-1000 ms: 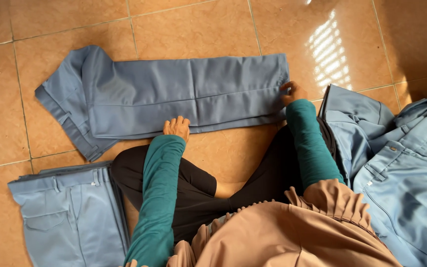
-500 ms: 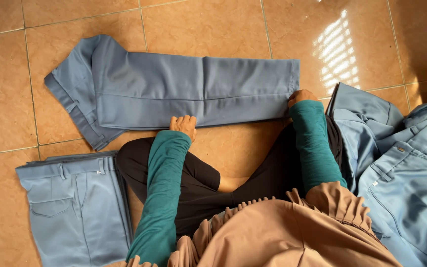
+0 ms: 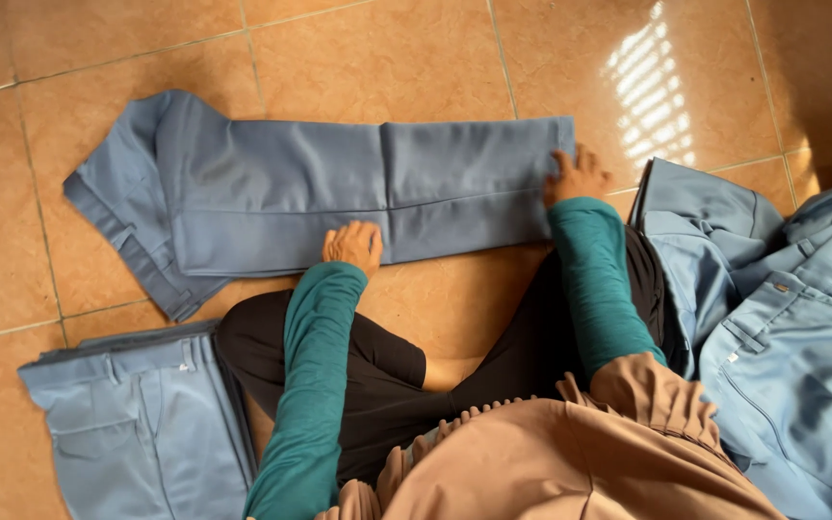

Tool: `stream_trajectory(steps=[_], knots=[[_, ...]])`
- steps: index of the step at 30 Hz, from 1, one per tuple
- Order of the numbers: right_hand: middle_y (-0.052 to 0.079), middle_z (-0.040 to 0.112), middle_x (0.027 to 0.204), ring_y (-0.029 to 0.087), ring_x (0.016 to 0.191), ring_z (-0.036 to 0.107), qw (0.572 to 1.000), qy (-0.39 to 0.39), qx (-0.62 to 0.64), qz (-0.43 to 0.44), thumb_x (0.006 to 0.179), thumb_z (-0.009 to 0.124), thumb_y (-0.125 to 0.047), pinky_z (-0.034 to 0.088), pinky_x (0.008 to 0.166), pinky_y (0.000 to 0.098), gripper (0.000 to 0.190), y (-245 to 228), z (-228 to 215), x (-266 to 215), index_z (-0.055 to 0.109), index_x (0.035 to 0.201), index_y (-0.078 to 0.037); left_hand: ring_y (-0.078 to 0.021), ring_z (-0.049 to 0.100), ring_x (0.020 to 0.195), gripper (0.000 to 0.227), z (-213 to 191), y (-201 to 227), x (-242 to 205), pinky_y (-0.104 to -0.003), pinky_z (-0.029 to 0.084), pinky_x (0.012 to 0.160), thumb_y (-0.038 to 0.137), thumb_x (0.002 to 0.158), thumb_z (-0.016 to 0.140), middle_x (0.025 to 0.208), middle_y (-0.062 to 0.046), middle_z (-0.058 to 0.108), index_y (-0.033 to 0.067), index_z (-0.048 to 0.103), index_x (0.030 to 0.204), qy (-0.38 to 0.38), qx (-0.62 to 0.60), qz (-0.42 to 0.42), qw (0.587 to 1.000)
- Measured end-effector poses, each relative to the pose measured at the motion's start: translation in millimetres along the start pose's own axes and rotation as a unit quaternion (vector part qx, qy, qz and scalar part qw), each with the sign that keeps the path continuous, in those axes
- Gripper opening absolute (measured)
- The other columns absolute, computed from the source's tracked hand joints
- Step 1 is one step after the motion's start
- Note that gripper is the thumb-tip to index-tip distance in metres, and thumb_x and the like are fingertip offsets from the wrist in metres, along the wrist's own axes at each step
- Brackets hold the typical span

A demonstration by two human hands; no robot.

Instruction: Folding blue trousers neatly and stacking them on the floor.

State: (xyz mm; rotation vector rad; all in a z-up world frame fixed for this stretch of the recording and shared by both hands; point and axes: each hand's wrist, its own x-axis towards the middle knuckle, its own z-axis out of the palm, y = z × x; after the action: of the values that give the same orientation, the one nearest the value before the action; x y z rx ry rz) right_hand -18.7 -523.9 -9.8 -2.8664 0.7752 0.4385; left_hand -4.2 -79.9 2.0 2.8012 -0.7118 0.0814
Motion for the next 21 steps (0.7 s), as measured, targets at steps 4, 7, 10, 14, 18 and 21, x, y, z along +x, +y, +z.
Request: stream_trajectory(steps=[4,7,10,14,18,21], knots=[[0.006,0.038,0.163,0.03,0.149,0.032,0.932,0.295,0.07,-0.198,0.1,0.066,-0.036,0.034,0.11,0.063,0.053,-87,22,-18,0.05,0.151,-0.032,-0.0308,0.061,0.117,0.031,3,55,62,-0.04,0.053,0.087,0.028,0.097,0.059,0.125,-0.012,0.063,0.0165,0.065,0.126,0.186,0.011,0.038,0.982],[-0.001,0.03,0.168,0.025,0.156,0.02,0.932,0.231,0.081,-0.268,0.105,0.049,-0.038,0.022,0.119,0.0595,0.054,-153,34,-54,0.036,0.158,-0.036,-0.0347,0.031,0.146,0.046,34,86,84,-0.044,0.032,0.112,0.024,0.104,0.046,0.155,-0.014,0.039,0.0101,0.048,0.148,0.049,-0.012,-0.016,0.999],[-0.005,0.024,0.171,0.02,0.159,0.012,0.956,0.121,0.065,-0.259,0.109,0.031,-0.054,0.009,0.125,0.058,0.055,-156,30,-58,0.028,0.161,-0.038,-0.0293,0.011,0.158,0.053,50,77,84,-0.05,0.008,0.128,0.037,0.11,0.034,0.171,-0.004,0.02,0.0219,0.03,0.161,-0.075,0.019,-0.073,0.994],[-0.003,0.029,0.168,0.023,0.155,0.02,0.951,0.277,0.03,-0.133,0.108,0.047,-0.056,0.018,0.118,0.0647,0.055,-83,26,-9,0.037,0.159,-0.038,-0.0328,0.027,0.153,0.053,39,18,74,-0.06,0.018,0.12,0.046,0.108,0.039,0.168,-0.005,0.03,0.0343,0.035,0.159,0.059,0.105,-0.098,0.988],[-0.002,0.015,0.173,0.029,0.158,0.004,0.991,0.076,0.085,0.069,0.112,0.024,-0.051,0.007,0.122,0.07,0.054,-57,-23,3,0.022,0.165,-0.039,-0.0357,0.028,0.151,0.051,23,-38,81,-0.065,0.014,0.116,0.047,0.11,0.04,0.165,-0.009,0.035,0.0301,0.041,0.158,0.075,0.126,-0.171,0.974],[0.001,0.004,0.175,0.031,0.158,-0.009,0.992,0.047,0.061,0.105,0.109,0.019,-0.062,-0.005,0.119,0.0726,0.061,-68,-6,20,0.012,0.165,-0.039,-0.0412,0.007,0.154,0.063,24,-32,104,-0.071,0.002,0.119,0.055,0.108,0.032,0.17,-0.013,0.02,0.0223,0.03,0.162,0.028,0.11,-0.246,0.963]])
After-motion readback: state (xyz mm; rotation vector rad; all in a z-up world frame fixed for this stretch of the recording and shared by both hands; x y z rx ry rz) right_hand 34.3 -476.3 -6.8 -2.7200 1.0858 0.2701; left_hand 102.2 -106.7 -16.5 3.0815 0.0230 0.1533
